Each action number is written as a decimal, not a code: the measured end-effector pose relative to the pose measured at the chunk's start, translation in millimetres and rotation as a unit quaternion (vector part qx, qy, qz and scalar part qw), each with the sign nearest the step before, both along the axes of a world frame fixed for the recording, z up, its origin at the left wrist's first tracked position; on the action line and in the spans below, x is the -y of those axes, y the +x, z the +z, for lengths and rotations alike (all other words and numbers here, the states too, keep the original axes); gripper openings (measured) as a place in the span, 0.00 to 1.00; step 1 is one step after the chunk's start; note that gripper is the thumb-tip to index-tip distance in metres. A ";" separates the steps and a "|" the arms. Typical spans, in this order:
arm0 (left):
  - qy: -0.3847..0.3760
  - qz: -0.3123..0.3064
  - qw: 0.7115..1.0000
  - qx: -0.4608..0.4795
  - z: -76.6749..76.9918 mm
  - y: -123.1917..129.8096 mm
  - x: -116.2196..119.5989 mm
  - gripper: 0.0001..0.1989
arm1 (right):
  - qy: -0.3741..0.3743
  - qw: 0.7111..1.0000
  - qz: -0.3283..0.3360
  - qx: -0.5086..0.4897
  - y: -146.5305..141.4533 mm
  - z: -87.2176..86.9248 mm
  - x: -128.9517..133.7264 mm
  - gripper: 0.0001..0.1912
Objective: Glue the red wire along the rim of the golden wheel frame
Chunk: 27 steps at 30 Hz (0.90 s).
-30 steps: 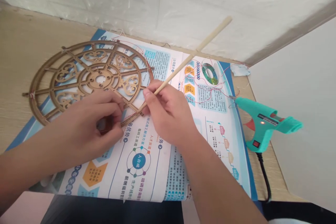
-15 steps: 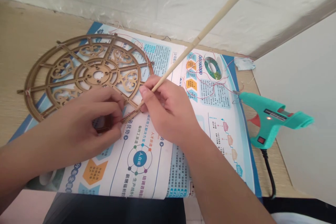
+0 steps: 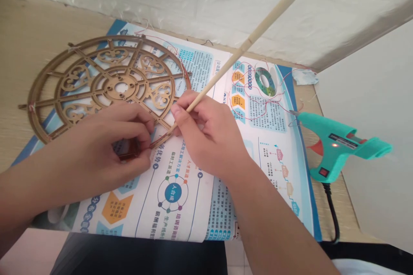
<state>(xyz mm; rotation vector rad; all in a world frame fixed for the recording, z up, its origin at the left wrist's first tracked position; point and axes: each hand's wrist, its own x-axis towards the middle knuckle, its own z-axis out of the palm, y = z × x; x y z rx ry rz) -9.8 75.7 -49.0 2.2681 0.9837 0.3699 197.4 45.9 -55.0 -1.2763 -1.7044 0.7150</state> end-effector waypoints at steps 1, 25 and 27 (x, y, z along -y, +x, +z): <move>0.000 0.000 1.000 0.001 0.1 -0.1 -0.2 0.09 | 0.003 1.000 0.000 0.004 0.0 0.1 0.1 0.14; -0.012 0.009 1.000 0.004 1.8 -1.2 -5.4 0.07 | -0.018 1.000 -0.011 0.018 -3.2 -0.5 3.8 0.11; -0.011 0.013 1.000 0.003 2.0 -1.2 -5.0 0.07 | -0.022 1.000 -0.008 0.016 -3.5 -0.8 4.2 0.11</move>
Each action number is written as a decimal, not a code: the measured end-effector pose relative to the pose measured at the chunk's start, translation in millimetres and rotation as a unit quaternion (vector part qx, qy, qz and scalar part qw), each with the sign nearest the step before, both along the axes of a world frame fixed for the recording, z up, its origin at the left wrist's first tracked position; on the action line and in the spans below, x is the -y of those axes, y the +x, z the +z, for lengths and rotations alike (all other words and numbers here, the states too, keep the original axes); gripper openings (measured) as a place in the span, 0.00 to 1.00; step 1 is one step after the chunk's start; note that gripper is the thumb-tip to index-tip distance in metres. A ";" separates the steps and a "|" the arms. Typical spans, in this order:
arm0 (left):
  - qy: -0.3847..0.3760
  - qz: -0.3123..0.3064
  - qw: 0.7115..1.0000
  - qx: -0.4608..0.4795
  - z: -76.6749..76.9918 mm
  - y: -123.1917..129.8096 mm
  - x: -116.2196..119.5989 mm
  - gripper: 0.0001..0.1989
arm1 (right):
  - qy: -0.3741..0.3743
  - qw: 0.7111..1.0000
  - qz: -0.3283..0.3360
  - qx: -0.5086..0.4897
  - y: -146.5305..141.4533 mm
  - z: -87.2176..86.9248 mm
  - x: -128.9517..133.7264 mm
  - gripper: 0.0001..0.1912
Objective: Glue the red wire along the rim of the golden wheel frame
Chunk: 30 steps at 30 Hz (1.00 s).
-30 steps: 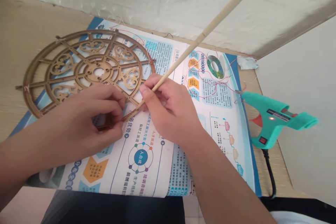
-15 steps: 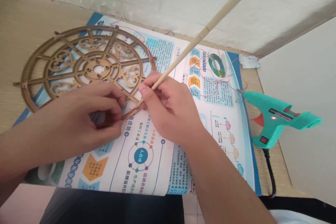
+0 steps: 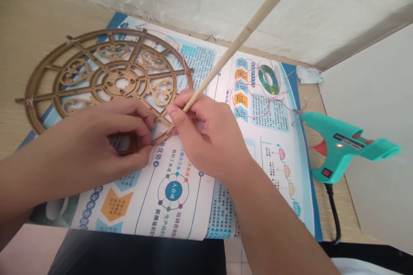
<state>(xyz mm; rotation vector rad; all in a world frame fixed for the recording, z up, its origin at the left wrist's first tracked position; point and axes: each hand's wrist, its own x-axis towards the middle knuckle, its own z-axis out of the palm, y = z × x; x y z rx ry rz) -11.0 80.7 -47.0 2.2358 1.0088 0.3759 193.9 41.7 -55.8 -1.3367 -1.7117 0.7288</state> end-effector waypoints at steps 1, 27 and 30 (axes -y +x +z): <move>0.000 0.003 1.000 0.001 0.0 0.1 0.2 0.07 | -0.003 1.000 0.001 -0.004 -0.2 -0.1 0.1 0.11; -0.003 0.003 1.000 -0.012 0.5 2.2 0.3 0.08 | 0.014 1.000 0.008 0.018 -1.3 3.7 -0.3 0.13; 0.001 0.001 1.000 -0.013 1.0 1.4 0.9 0.08 | 0.014 1.000 0.001 0.023 -1.5 3.3 -0.6 0.13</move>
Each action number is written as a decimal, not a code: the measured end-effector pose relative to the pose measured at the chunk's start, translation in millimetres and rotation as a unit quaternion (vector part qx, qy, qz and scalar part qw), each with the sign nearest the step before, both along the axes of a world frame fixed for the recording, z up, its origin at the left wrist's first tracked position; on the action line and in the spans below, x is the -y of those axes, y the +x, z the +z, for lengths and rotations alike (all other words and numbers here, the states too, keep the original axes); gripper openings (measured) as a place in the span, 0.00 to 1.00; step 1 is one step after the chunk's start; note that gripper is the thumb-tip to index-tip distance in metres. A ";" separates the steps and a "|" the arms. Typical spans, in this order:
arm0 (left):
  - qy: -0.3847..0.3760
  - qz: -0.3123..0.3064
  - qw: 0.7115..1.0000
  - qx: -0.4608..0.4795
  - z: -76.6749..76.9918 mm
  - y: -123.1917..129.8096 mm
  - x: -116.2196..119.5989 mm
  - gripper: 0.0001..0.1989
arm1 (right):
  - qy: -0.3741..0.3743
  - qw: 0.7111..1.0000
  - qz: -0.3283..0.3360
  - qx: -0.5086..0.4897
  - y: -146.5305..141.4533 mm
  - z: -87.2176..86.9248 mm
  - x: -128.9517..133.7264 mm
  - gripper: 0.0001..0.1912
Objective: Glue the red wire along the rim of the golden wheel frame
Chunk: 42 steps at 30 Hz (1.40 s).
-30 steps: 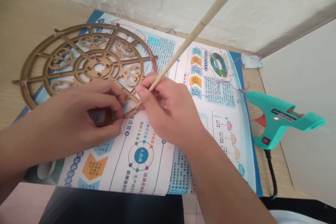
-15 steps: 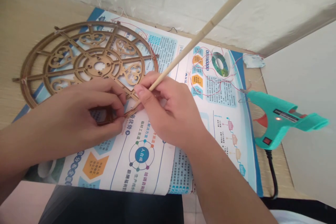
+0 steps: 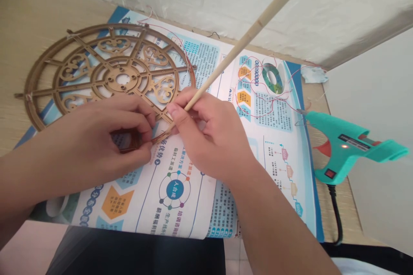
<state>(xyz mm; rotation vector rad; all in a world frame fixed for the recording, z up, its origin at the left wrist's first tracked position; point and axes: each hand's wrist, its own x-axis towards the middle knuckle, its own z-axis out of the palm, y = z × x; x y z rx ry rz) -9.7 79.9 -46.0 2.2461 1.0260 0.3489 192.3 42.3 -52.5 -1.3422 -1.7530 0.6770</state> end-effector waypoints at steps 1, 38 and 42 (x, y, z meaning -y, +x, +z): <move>0.000 0.000 1.000 0.000 -0.2 -0.4 0.3 0.07 | -0.002 1.000 -0.003 0.004 0.0 -0.1 0.0 0.13; 0.001 0.003 1.000 0.013 -2.4 -1.0 -0.3 0.06 | 0.026 0.999 -0.039 0.008 1.0 -4.6 -2.2 0.14; 0.002 0.003 1.000 0.015 -2.9 -1.6 0.1 0.06 | 0.020 0.999 -0.040 0.011 -0.6 -3.2 -1.8 0.14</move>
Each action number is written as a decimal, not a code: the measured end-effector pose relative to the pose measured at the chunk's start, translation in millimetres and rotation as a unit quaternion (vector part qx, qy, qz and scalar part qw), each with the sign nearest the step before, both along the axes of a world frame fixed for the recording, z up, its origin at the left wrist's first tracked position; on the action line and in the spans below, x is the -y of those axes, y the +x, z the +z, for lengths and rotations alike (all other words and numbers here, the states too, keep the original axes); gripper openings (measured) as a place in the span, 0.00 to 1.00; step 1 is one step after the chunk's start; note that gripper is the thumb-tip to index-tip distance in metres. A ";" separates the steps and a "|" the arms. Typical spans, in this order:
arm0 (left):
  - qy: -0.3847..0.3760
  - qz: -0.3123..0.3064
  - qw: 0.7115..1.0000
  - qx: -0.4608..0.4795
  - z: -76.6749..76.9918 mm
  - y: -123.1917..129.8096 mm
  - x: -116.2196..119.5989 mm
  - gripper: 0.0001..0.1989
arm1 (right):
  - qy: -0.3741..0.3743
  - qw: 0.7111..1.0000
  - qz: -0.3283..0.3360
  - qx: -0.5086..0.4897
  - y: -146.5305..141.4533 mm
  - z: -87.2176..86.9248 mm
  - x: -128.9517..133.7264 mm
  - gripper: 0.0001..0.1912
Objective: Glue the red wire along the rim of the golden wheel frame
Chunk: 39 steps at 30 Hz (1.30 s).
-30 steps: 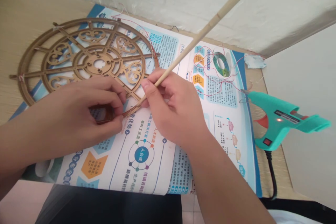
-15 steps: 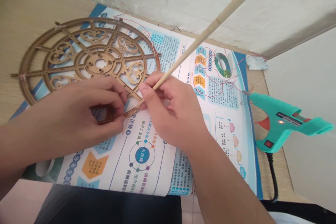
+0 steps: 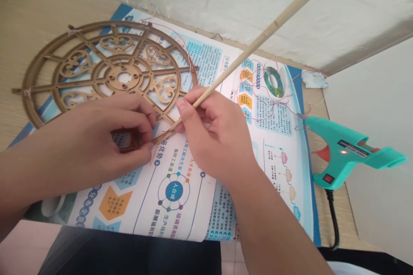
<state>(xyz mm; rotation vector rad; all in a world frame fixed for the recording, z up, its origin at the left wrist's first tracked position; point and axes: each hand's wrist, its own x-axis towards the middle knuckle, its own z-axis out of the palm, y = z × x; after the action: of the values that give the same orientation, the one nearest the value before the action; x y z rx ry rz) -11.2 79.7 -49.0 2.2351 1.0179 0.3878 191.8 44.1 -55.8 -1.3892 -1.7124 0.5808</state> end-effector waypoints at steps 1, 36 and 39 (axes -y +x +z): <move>-0.001 -0.002 1.000 -0.002 -0.2 0.0 -0.1 0.06 | -0.003 1.000 -0.003 -0.002 -0.5 0.4 0.2 0.13; -0.010 -0.047 0.999 -0.021 -1.8 -5.3 -6.4 0.02 | -0.005 0.998 0.053 -0.020 -6.0 1.4 3.6 0.13; -0.009 -0.053 0.998 -0.014 -1.7 -6.2 -7.7 0.03 | -0.008 0.999 0.029 -0.035 -4.4 1.0 3.6 0.13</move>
<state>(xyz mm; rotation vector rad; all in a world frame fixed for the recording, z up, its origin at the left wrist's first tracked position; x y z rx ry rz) -17.5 87.4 -50.7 2.2734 0.9076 0.3014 187.3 40.5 -54.7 -1.3172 -1.6998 0.6696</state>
